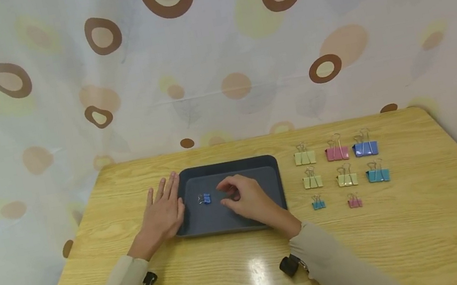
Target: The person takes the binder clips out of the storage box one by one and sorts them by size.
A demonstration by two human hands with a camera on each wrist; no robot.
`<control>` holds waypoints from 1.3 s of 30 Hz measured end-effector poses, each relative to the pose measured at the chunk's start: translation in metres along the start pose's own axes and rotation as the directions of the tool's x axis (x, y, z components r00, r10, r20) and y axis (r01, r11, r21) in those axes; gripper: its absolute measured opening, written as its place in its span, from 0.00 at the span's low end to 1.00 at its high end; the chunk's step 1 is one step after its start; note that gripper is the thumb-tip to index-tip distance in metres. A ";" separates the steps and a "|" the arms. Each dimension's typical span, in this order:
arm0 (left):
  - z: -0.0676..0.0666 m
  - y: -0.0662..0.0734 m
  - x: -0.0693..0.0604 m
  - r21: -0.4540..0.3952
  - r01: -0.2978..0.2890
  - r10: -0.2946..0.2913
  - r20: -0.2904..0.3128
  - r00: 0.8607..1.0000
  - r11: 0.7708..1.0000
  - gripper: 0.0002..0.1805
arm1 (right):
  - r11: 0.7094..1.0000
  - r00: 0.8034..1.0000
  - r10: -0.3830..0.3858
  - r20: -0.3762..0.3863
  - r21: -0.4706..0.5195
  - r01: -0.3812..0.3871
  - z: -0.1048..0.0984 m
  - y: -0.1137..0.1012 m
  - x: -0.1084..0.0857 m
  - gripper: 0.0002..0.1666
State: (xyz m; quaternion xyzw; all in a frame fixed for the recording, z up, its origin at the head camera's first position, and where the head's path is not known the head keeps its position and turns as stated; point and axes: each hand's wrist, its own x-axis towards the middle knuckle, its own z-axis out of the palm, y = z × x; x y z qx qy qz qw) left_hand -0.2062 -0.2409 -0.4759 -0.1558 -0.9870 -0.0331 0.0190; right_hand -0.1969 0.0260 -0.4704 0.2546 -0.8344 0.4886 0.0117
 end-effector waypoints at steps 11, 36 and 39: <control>0.000 0.000 0.001 0.011 0.014 -0.014 0.023 1.000 1.000 0.35 | 0.996 0.999 0.046 0.010 -0.078 -0.045 0.026 0.005 0.030 0.16; 0.002 -0.001 0.002 0.022 0.013 -0.014 0.030 0.999 1.000 0.36 | 0.981 0.993 0.063 0.100 -0.190 -0.043 0.049 0.005 0.050 0.13; 0.003 -0.001 0.002 0.021 0.019 -0.020 0.040 0.999 1.000 0.36 | 0.981 0.994 0.031 0.102 -0.193 -0.011 0.048 0.004 0.049 0.12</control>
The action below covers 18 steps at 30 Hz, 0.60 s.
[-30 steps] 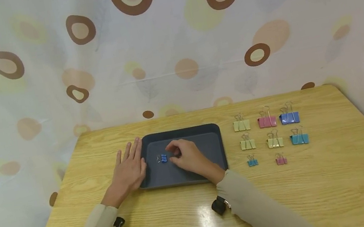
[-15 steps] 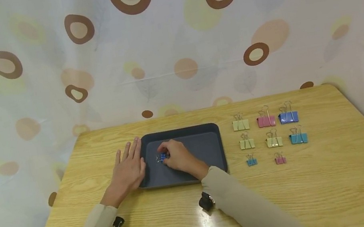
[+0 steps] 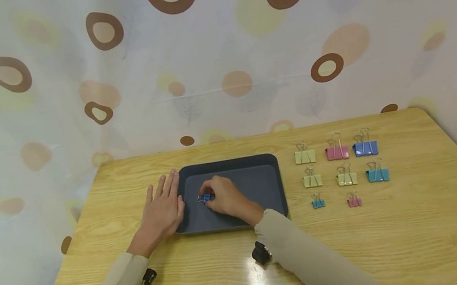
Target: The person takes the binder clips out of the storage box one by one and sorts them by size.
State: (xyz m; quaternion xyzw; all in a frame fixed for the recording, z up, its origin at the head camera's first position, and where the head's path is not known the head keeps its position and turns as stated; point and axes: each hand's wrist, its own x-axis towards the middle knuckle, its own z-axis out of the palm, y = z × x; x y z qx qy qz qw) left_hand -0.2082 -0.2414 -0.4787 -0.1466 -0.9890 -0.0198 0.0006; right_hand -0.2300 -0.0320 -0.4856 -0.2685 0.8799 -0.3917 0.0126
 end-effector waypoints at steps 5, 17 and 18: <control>0.000 0.001 0.000 0.002 0.001 -0.001 0.003 1.000 1.000 0.35 | 1.000 1.000 0.011 -0.014 0.029 -0.011 -0.004 0.000 -0.003 0.12; -0.001 0.001 0.000 0.001 0.001 -0.001 -0.003 1.000 1.000 0.36 | 0.982 0.998 0.049 -0.048 0.187 -0.039 -0.017 0.007 -0.019 0.12; 0.000 0.001 0.000 0.002 0.002 -0.002 -0.002 1.000 1.000 0.36 | 0.979 0.997 0.066 -0.043 0.198 -0.056 -0.019 0.007 -0.021 0.12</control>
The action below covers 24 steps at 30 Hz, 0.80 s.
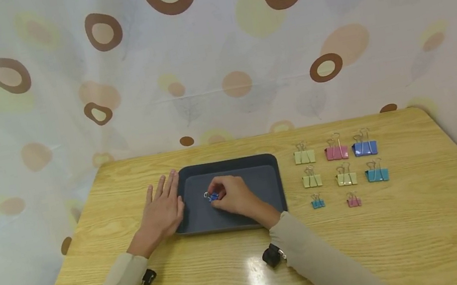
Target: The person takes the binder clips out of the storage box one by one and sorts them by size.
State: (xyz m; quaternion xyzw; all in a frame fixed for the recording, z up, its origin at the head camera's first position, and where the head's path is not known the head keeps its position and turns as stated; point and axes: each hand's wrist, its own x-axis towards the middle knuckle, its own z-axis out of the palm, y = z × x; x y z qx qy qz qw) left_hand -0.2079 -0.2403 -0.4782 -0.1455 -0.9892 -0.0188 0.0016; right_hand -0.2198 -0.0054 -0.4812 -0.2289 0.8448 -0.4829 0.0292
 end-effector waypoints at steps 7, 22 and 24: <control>-0.002 0.002 -0.001 -0.010 -0.010 0.010 -0.001 1.000 1.000 0.36 | 0.996 0.997 0.076 -0.011 0.056 -0.076 -0.016 -0.001 -0.015 0.10; -0.002 0.001 -0.001 0.001 -0.015 0.015 -0.005 1.000 1.000 0.35 | 0.987 0.999 0.024 -0.026 0.161 -0.020 -0.048 0.002 -0.055 0.04; -0.002 0.000 -0.002 -0.003 -0.018 0.018 -0.005 1.000 1.000 0.35 | 0.983 0.999 0.034 -0.028 0.183 -0.028 -0.054 0.002 -0.061 0.04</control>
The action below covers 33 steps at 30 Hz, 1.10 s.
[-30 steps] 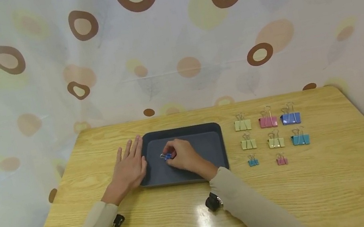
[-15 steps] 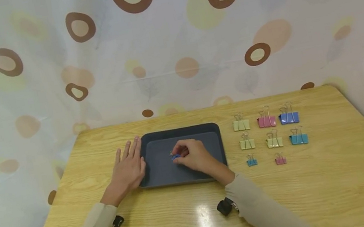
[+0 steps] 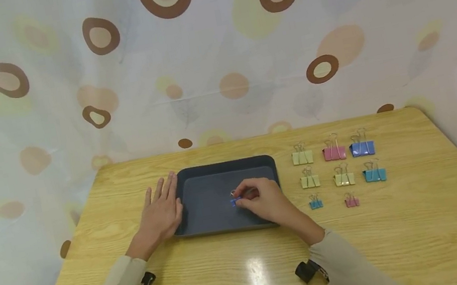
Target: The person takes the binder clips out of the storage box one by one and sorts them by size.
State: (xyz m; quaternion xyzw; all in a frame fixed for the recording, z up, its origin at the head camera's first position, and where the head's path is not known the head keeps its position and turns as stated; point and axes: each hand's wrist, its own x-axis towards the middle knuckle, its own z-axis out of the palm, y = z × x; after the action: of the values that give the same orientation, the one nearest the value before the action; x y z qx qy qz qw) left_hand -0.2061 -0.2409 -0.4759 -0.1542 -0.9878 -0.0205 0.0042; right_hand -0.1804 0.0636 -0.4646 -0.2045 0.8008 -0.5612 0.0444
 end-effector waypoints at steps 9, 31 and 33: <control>-0.002 -0.003 -0.003 0.004 -0.003 0.003 -0.006 1.000 1.000 0.35 | 1.000 0.999 0.010 -0.051 0.022 -0.009 -0.025 -0.012 -0.032 0.06; 0.001 -0.001 0.001 -0.018 -0.002 0.002 -0.001 1.000 1.000 0.35 | 0.985 0.978 0.055 -0.203 -0.150 -0.087 -0.123 0.008 -0.114 0.09; 0.001 -0.001 0.001 -0.016 0.004 -0.004 0.005 1.000 1.000 0.35 | 0.981 0.974 0.053 -0.218 -0.171 -0.092 -0.131 0.013 -0.120 0.09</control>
State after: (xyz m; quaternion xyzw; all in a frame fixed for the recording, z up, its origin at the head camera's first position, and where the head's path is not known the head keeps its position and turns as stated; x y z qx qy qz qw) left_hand -0.2075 -0.2419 -0.4771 -0.1524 -0.9879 -0.0281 0.0004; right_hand -0.1143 0.2280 -0.4475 -0.1171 0.8553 -0.5032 -0.0397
